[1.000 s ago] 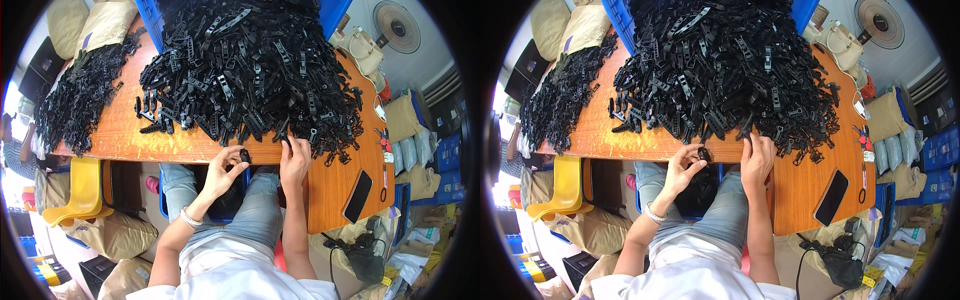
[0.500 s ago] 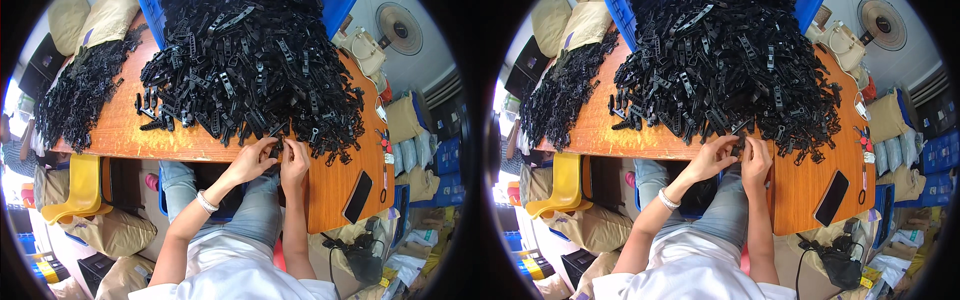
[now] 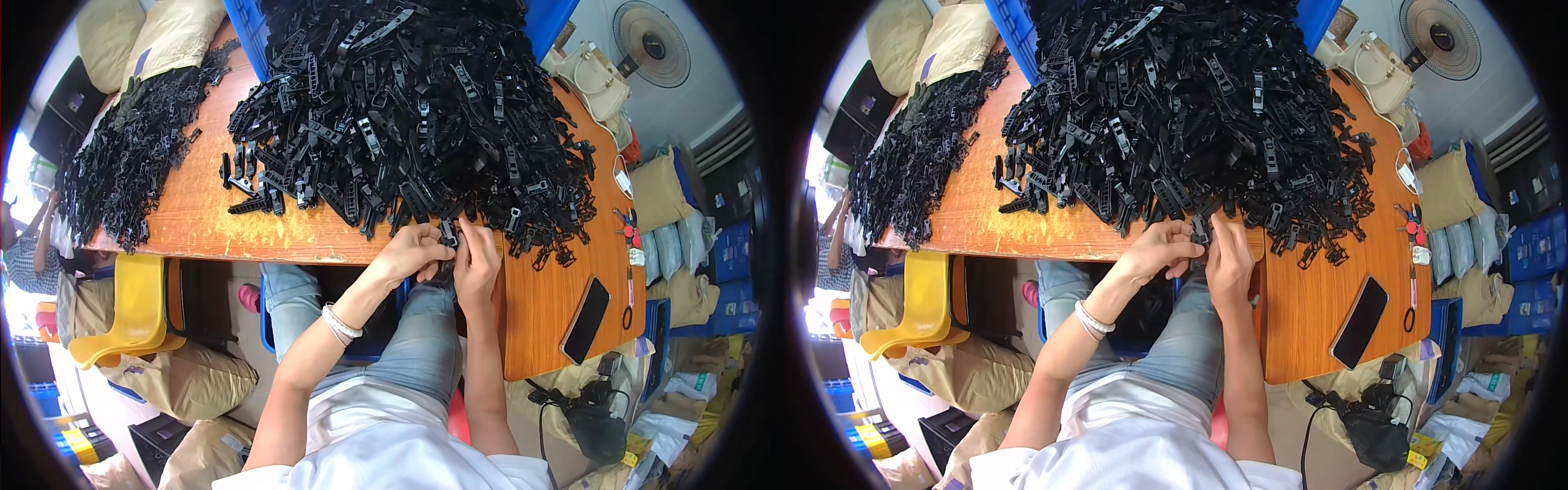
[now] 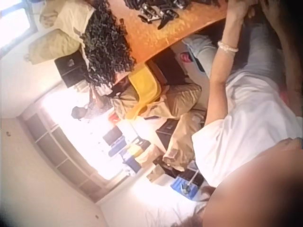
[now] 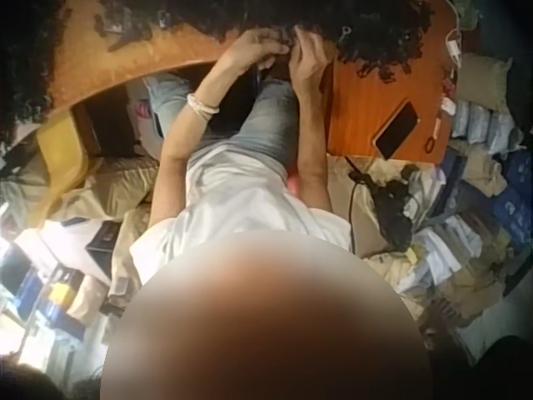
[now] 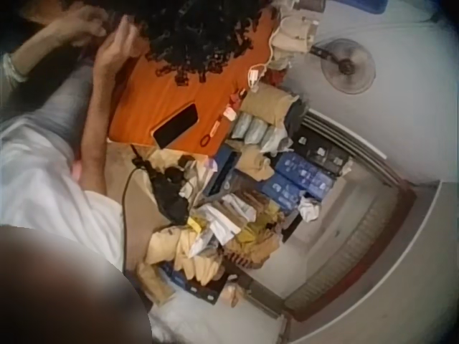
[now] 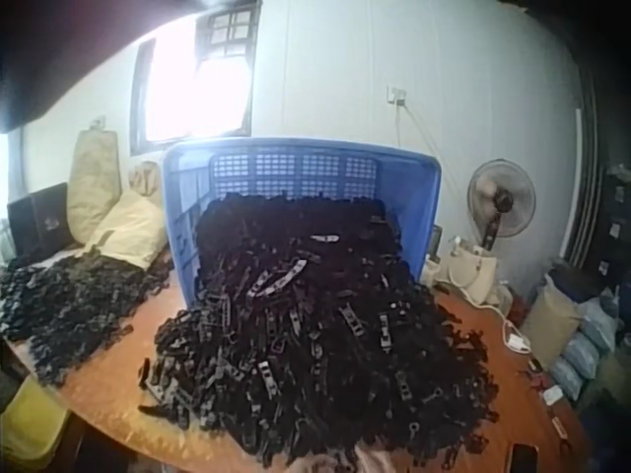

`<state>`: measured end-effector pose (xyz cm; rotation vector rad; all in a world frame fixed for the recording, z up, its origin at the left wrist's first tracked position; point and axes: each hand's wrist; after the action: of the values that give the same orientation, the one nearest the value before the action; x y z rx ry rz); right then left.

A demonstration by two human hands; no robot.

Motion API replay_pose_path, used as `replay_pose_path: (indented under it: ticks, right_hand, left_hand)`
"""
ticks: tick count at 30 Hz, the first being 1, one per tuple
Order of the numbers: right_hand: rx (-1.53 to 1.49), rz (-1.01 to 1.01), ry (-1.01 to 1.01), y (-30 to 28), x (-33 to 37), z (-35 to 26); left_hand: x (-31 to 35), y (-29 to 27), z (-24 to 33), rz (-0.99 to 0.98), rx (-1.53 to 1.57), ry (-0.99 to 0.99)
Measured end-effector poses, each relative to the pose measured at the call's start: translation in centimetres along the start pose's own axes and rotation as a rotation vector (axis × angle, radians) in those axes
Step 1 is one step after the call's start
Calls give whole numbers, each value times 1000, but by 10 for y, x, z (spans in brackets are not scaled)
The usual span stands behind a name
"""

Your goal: Inspecting and sorting small black zipper components on a factory workbench.

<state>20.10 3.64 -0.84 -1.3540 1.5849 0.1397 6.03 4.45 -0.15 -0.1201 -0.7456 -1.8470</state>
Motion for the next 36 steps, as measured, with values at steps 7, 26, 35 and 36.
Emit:
replay_pose_path:
  ticks: [7,26,35,36]
  right_hand:
    - [-1,-80,16,-4,5,6]
    - [-325,-84,454,-20,5,4]
    - [-593,-65,568,-21,11,5]
    - [-526,-52,548,-19,10,1]
  left_hand:
    - [1,0,-1,-82,311,-147]
    - [8,29,-15,331,-547,448]
    - [6,9,-3,55,-451,235]
    - [7,10,-2,44,-392,222]
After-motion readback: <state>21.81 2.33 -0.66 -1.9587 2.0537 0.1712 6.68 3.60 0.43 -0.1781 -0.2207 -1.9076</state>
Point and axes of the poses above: each hand's wrist, its own x-axis away from the middle knuckle, its own y-axis out of the palm, z = x × y, and after that the axes turned 8 degrees about -y, right-handed
